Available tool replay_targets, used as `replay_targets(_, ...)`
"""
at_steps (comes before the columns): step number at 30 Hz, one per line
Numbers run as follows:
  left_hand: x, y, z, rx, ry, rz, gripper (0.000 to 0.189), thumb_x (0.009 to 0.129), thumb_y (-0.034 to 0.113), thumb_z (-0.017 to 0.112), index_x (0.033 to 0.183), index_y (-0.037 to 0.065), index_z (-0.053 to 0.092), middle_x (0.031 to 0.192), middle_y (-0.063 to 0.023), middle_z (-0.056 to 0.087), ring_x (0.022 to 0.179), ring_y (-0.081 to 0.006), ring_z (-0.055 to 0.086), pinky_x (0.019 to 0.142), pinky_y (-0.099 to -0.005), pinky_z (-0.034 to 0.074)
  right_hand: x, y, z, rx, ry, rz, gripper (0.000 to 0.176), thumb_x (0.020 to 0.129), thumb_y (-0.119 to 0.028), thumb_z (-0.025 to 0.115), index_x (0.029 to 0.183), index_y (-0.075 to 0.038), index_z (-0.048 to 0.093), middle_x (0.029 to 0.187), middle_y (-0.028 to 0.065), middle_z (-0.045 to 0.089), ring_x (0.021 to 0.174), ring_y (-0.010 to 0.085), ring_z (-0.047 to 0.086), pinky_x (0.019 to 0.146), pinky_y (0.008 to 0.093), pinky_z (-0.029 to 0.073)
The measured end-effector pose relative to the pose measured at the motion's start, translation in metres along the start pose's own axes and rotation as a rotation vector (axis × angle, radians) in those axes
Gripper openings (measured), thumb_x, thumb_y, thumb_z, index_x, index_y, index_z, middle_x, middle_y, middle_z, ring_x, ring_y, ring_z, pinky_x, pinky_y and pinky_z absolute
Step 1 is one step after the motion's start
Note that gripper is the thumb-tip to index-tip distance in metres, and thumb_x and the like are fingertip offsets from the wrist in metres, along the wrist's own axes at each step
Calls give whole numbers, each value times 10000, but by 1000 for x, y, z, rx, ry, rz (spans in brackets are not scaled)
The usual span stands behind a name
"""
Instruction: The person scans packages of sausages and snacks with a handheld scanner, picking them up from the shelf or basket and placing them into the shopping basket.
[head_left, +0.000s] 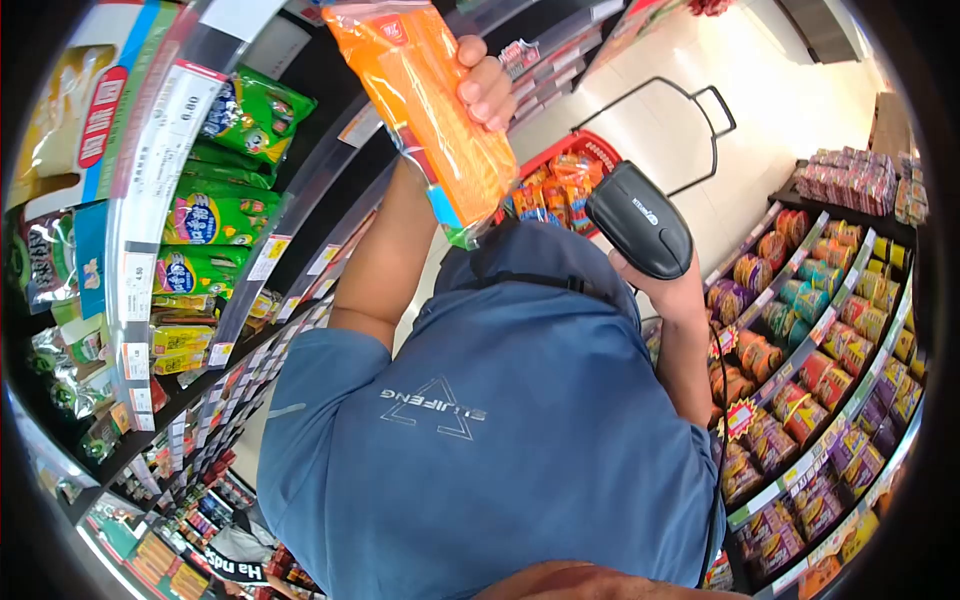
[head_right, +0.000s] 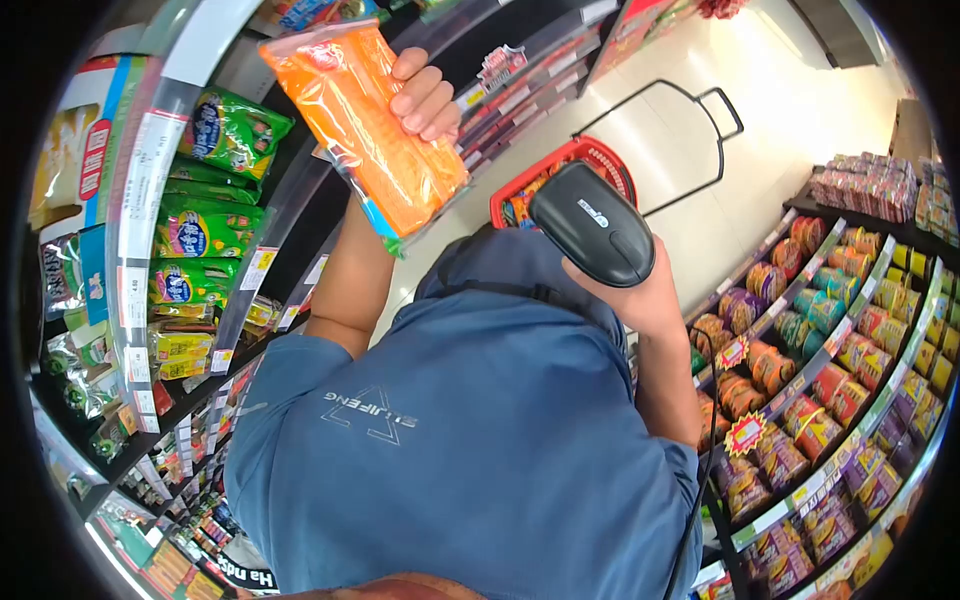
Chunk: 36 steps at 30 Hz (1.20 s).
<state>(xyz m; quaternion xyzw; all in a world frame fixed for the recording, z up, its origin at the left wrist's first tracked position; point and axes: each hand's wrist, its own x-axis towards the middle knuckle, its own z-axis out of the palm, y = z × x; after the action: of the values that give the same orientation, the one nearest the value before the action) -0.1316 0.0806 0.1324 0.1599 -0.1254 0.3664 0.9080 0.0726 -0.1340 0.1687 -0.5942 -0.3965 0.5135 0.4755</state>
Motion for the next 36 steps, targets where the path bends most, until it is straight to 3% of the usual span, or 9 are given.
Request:
replay_targets(8,24,-41,0,-14,-295,-106,233,972,205,522,742,167,526,683,36,525,650,-99,491,698,-261,371,-14,-15,1,56,-162,15,546,706,-24,818,1195,19,579,1023,65,689,921,116,620,851,290,500)
replay_targets(23,8,-86,-26,88,-215,-223,235,949,301,596,723,267,539,926,54,456,947,-94,401,835,-255,332,-30,-7,-4,138,-85,138,525,720,-32,813,1189,21,582,1031,67,694,931,107,618,856,289,501)
replay_targets(24,3,-91,-47,89,-244,-217,221,957,361,583,782,231,550,1004,5,520,977,-137,495,873,-278,402,-32,0,-6,117,-44,149,519,726,-43,813,1186,23,580,1032,66,694,935,109,617,861,290,500)
replay_targets(25,-8,-92,-66,68,-227,-218,221,957,361,583,782,231,550,1004,5,520,977,-137,495,873,-278,402,-34,7,-12,165,-31,261,495,739,-50,807,1175,21,583,959,54,684,828,104,619,757,279,514)
replay_targets(28,-65,-85,-153,268,324,-445,411,967,528,494,897,123,524,1123,-141,628,984,-294,668,893,-401,539,-40,38,-23,244,110,357,409,758,-51,794,1120,-7,609,777,14,616,588,73,530,514,253,431)
replay_targets(29,-68,-85,-157,88,283,-476,518,953,606,449,1012,104,566,1104,-129,651,1016,-271,666,892,-399,543,-42,47,-26,240,114,372,409,758,-51,794,1120,-7,609,777,14,616,588,73,530,514,253,431)
replay_targets(31,-99,-121,-193,503,960,-323,652,899,663,489,1182,81,567,1115,-136,656,980,-259,677,865,-401,557,-47,67,-38,221,191,498,344,772,-69,787,1071,-19,623,761,10,617,591,80,539,523,247,435)
replay_targets(33,-142,-140,-248,711,1122,-422,733,903,614,549,1303,2,507,1164,-113,641,935,-235,681,853,-402,557,-49,79,-44,210,211,554,260,779,-86,778,988,-28,635,728,3,610,588,80,537,534,245,425)
replay_targets(36,-192,-175,-306,662,1373,-667,731,880,581,619,1283,-20,515,1156,-144,643,955,-225,676,815,-385,569,-49,84,-51,63,209,711,211,773,-75,768,932,-27,637,709,-3,598,572,79,527,529,254,416)
